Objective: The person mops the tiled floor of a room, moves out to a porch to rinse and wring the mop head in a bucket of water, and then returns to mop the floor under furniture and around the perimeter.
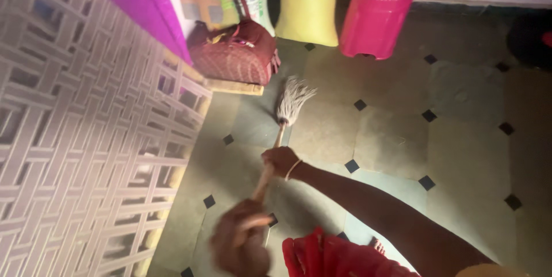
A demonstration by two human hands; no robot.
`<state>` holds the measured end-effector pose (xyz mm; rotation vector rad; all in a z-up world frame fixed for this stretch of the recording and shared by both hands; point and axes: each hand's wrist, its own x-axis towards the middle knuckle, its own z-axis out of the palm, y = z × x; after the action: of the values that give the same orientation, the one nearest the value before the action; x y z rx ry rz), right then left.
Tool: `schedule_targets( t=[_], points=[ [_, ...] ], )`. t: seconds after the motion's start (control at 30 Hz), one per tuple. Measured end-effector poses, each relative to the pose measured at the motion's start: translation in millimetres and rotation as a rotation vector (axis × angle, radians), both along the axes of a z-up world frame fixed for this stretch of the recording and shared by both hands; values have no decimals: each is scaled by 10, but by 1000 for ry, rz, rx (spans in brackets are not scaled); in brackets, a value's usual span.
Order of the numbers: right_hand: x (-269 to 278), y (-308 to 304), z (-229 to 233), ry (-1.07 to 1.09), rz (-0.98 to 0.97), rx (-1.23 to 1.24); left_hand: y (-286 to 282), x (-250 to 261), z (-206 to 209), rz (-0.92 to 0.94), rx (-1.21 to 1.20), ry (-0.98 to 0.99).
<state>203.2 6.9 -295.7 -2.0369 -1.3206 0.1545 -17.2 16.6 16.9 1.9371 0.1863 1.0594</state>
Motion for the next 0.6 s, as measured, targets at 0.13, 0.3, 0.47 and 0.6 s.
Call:
schedule_targets(
  t=[0.13, 0.3, 0.47, 0.6],
  points=[
    [-642, 293, 535, 65, 67, 57, 394, -489, 499, -145, -123, -73],
    [-649, 759, 143, 81, 87, 7, 250, -383, 108, 102, 119, -129],
    [-235, 1351, -947, 116, 173, 32, 95, -212, -644, -23, -27, 199],
    [-663, 1583, -1226, 189, 274, 17, 21, -387, -935, 68, 20, 115]
  ],
)
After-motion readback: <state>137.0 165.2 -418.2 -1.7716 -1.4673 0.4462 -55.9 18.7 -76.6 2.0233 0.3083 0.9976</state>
